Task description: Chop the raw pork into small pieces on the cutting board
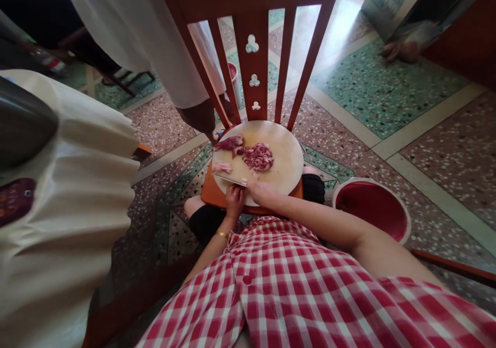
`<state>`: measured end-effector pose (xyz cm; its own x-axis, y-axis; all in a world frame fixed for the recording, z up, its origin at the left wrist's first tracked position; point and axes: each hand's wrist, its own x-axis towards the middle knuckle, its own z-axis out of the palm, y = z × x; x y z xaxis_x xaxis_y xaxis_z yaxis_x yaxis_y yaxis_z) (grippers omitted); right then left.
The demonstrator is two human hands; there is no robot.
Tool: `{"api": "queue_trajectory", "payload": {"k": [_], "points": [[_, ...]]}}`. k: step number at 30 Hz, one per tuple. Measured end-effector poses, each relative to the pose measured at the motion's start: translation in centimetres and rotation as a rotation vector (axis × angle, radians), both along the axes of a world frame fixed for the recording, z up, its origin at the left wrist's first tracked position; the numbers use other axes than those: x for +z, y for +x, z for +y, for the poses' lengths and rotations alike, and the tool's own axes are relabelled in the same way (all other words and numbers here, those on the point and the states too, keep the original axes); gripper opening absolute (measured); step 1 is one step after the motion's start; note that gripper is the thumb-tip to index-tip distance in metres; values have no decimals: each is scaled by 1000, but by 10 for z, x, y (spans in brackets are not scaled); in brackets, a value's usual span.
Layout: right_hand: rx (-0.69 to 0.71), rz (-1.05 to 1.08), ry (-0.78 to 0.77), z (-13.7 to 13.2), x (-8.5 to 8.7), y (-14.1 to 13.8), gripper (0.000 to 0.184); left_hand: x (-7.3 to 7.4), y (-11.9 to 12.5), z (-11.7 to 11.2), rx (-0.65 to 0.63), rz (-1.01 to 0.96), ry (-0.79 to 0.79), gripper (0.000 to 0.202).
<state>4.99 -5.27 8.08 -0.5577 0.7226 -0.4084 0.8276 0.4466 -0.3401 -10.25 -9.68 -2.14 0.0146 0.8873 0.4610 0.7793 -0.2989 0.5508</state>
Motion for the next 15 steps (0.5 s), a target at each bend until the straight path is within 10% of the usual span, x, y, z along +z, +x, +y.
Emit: {"api": "queue_trajectory", "payload": {"k": [6, 15], "points": [[-69, -136, -16, -12, 9, 51, 30, -3, -2, 2, -5, -8, 30, 17], [10, -67, 13, -11, 2, 20, 34, -9, -3, 4, -14, -12, 36, 16]]}}
